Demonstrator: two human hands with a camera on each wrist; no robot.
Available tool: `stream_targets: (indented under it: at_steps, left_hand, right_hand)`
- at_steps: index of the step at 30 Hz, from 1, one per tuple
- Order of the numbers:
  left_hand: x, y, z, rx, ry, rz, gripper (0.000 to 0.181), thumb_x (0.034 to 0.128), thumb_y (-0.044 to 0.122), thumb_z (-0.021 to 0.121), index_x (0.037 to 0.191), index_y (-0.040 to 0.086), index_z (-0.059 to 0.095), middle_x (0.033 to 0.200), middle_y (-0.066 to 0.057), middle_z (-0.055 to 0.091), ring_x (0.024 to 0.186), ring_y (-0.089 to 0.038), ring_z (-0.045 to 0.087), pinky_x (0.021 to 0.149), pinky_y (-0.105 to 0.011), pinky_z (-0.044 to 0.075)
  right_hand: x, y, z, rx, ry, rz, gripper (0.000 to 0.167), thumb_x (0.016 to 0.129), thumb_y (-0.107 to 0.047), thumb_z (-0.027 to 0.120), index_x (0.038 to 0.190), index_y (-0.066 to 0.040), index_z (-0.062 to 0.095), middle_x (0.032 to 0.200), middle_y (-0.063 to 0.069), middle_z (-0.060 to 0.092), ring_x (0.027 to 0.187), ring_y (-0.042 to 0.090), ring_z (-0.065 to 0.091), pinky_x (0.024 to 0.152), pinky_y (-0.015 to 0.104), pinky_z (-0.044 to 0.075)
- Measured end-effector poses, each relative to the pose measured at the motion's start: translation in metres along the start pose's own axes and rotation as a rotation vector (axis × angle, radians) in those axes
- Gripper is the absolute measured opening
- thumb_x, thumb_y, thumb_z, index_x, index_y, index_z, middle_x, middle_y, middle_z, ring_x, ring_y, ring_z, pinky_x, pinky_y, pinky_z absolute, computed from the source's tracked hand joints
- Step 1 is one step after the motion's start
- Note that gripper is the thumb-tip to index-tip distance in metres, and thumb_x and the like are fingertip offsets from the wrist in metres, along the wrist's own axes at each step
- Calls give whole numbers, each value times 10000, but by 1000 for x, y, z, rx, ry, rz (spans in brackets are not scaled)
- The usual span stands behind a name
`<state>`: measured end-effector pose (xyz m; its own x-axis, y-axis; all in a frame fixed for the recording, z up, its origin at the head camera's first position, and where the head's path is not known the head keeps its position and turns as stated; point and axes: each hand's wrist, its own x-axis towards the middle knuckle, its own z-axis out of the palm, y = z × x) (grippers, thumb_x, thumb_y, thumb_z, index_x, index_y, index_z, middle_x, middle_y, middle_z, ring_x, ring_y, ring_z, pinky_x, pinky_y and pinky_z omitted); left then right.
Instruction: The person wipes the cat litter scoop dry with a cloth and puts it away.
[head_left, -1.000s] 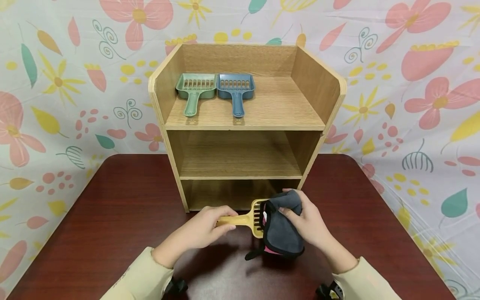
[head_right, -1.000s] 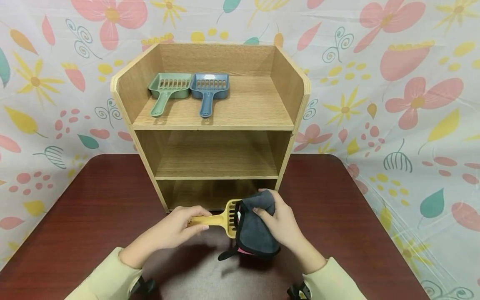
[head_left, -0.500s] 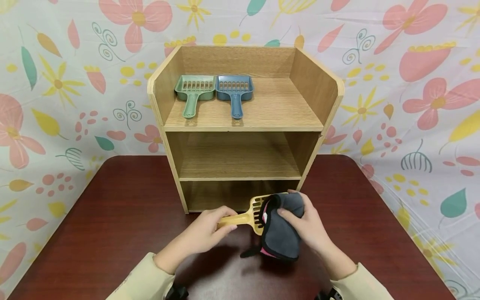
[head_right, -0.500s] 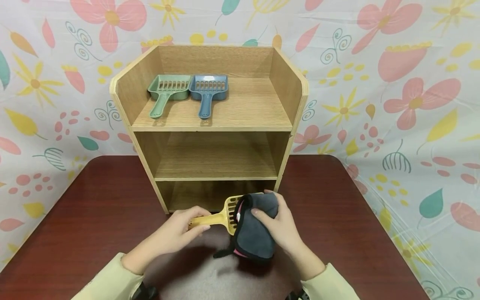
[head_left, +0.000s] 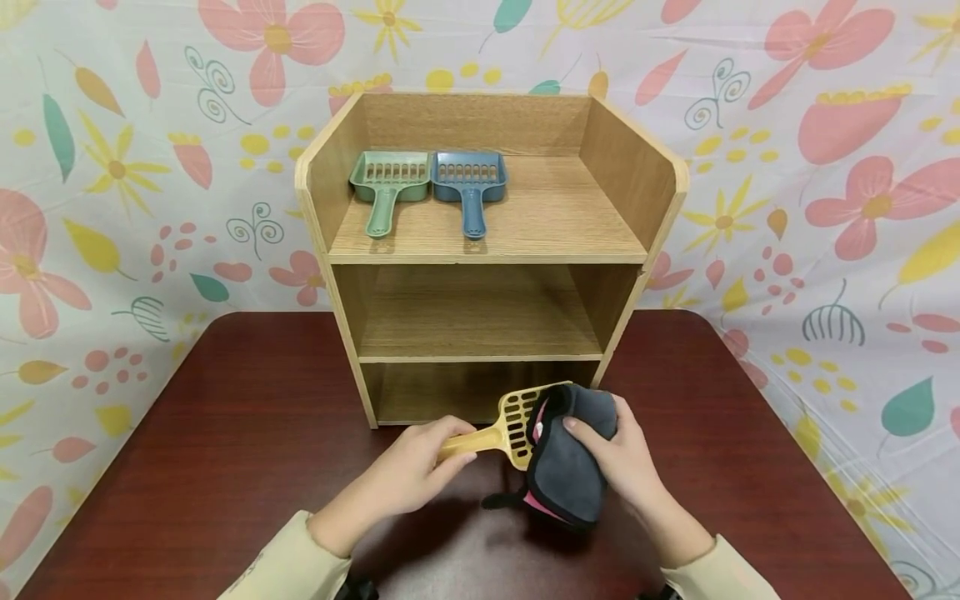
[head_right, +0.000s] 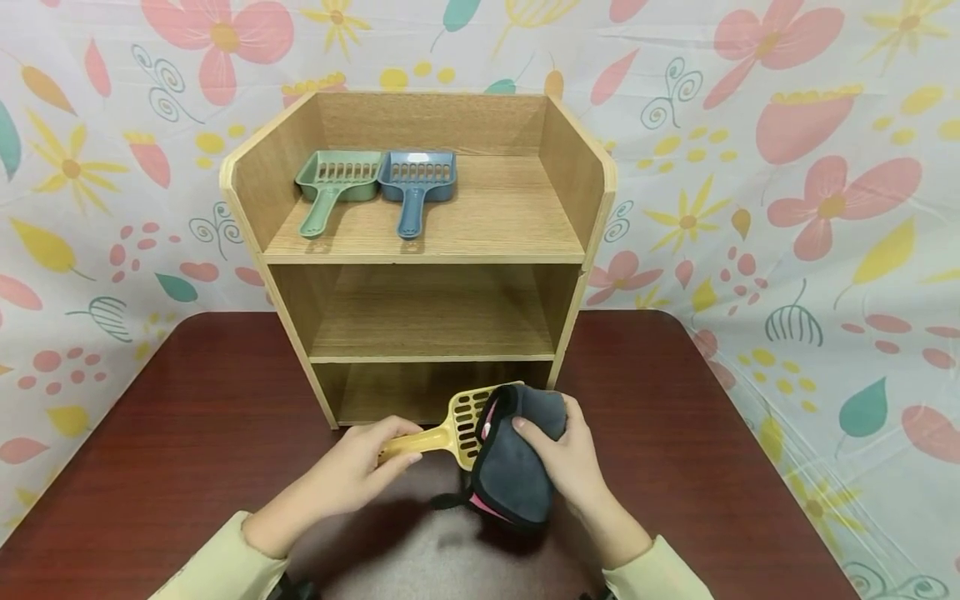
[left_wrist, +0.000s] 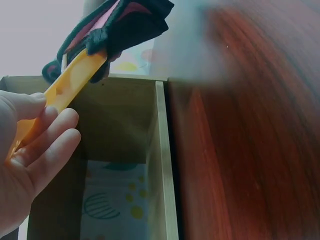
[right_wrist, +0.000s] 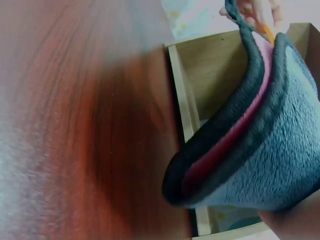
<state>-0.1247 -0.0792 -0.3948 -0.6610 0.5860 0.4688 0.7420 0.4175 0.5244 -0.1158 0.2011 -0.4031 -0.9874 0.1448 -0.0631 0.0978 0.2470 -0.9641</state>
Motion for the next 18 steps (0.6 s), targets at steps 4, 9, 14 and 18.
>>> stream_targets:
  at_steps: [4, 9, 14, 18]
  left_hand:
    - [-2, -1, -5, -16, 3, -10, 197, 894, 164, 648, 1069, 94, 590, 699, 71, 549, 578, 29, 407, 538, -117, 385]
    - [-4, -2, -13, -44, -7, -38, 179, 889, 158, 654, 1048, 96, 598, 675, 74, 534, 568, 39, 411, 528, -127, 397]
    - [-5, -2, -21, -50, -24, -76, 169, 887, 151, 653, 1040, 98, 602, 682, 74, 538, 564, 37, 419, 525, -141, 404]
    - [-7, -4, -23, -52, -41, -99, 161, 896, 154, 644, 1041, 98, 602, 682, 78, 553, 567, 41, 433, 526, -145, 411]
  right_hand:
    - [-2, 2, -7, 122, -76, 14, 471, 891, -207, 660, 1291, -184, 412, 1100, -5, 554, 840, 112, 644, 712, 314, 544]
    - [-2, 4, -18, 202, -149, -51, 264, 897, -119, 635, 1129, -204, 541, 979, -76, 623, 762, 93, 649, 643, 307, 548]
    - [0, 1, -32, -18, -62, -228, 225, 850, -109, 693, 1071, -140, 655, 988, -176, 640, 841, 2, 598, 666, 220, 519]
    - [-2, -9, -45, -285, 16, -377, 83, 817, -151, 736, 833, -131, 657, 699, -143, 577, 635, 20, 541, 552, 211, 463]
